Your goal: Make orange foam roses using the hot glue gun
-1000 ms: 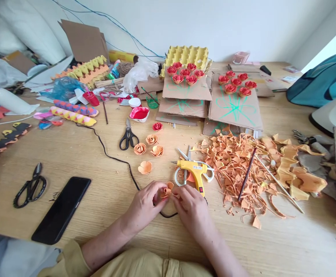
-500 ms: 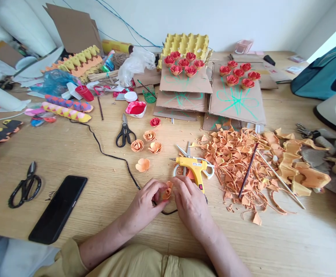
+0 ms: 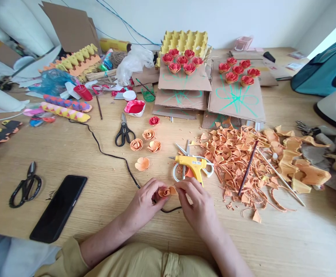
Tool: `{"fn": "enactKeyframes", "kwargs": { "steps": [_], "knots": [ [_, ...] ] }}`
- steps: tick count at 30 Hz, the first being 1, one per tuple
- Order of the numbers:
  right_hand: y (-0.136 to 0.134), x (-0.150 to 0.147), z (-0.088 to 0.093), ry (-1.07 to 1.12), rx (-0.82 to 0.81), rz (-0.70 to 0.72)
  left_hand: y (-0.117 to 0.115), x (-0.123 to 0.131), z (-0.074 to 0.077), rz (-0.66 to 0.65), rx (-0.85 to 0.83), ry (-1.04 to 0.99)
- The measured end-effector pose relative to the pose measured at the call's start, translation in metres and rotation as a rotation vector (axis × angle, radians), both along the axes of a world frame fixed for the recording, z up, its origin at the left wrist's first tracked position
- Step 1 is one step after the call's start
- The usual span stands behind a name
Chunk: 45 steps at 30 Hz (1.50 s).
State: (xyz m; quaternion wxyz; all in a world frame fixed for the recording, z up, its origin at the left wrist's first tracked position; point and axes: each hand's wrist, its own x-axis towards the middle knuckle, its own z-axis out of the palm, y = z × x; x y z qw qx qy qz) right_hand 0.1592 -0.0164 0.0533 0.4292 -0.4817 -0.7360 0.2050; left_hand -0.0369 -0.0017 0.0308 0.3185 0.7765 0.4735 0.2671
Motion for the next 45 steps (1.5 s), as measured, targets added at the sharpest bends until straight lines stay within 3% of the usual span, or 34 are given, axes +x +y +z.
{"fn": "enactKeyframes", "kwargs": {
  "steps": [3,5,8,14,24,32,45],
  "knots": [
    [-0.007,0.008,0.005,0.174,0.009,-0.008,0.0,-0.002,-0.002,-0.01,0.034,-0.018],
    [-0.01,0.012,0.005,0.256,0.068,-0.091,0.0,-0.002,-0.003,-0.014,0.041,-0.019],
    [-0.011,0.009,0.002,0.154,0.03,-0.125,0.001,-0.001,-0.003,0.0,0.029,-0.012],
    [-0.006,-0.011,-0.013,-0.138,-0.228,0.104,0.001,0.001,0.001,0.058,0.002,-0.027],
    [-0.005,-0.012,-0.02,-0.079,-0.272,0.094,0.006,-0.01,0.01,-0.018,-0.227,-0.15],
    [-0.006,-0.012,-0.022,-0.096,-0.265,0.088,0.005,-0.005,0.006,0.02,-0.111,-0.115],
    [-0.005,-0.013,-0.023,-0.133,-0.264,0.073,0.006,-0.005,0.005,-0.019,-0.082,-0.125]
  ]
}}
